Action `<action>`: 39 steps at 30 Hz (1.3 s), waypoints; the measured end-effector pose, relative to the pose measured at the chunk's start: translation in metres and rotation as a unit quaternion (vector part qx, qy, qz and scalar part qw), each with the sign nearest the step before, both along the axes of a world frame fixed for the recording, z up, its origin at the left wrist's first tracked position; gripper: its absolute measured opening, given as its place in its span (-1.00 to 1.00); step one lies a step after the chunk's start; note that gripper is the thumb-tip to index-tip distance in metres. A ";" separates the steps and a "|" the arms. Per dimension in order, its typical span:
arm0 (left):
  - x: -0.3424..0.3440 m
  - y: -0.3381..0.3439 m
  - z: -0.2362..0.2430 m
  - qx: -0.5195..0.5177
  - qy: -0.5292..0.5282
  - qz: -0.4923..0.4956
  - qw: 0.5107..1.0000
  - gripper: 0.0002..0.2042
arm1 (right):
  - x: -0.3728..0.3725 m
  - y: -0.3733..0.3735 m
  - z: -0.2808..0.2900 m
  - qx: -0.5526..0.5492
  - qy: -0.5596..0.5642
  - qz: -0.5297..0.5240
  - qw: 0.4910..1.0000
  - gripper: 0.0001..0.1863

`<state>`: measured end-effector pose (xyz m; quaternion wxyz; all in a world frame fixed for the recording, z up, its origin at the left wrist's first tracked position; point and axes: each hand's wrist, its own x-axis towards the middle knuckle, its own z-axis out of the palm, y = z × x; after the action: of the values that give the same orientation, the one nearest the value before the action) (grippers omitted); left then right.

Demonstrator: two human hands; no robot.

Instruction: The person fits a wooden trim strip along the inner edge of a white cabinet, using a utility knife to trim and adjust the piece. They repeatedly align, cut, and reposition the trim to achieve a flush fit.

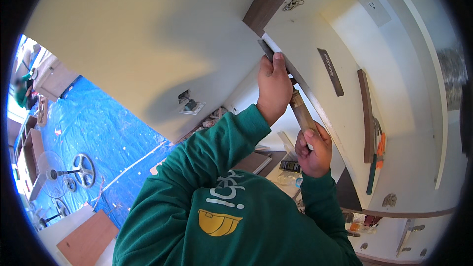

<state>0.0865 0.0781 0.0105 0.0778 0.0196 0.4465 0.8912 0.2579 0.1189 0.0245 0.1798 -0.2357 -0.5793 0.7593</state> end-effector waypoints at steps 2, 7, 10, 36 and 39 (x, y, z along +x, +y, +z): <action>0.001 0.001 -0.001 0.012 -0.002 -0.004 1.000 -0.69 | 0.002 0.000 0.000 -0.005 -0.004 -0.004 1.000 -0.74; -0.007 0.001 0.007 0.077 -0.071 -0.050 0.993 -0.70 | -0.006 0.001 0.001 -0.011 0.011 -0.006 1.000 -0.75; -0.008 0.003 0.007 0.077 -0.069 -0.050 0.993 -0.70 | -0.008 0.001 0.001 -0.010 0.012 -0.005 1.000 -0.74; -0.016 0.020 -0.011 0.026 -0.004 0.008 1.000 -0.65 | -0.013 0.004 -0.010 0.000 0.037 -0.035 0.999 -0.67; -0.016 0.017 -0.009 0.026 -0.010 -0.015 1.000 -0.66 | -0.013 0.004 -0.011 -0.002 0.040 -0.037 0.999 -0.66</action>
<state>0.0707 0.0946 0.0015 0.0953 0.0194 0.4224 0.9012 0.2446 0.1227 0.0130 0.2300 -0.2267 -0.5615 0.7619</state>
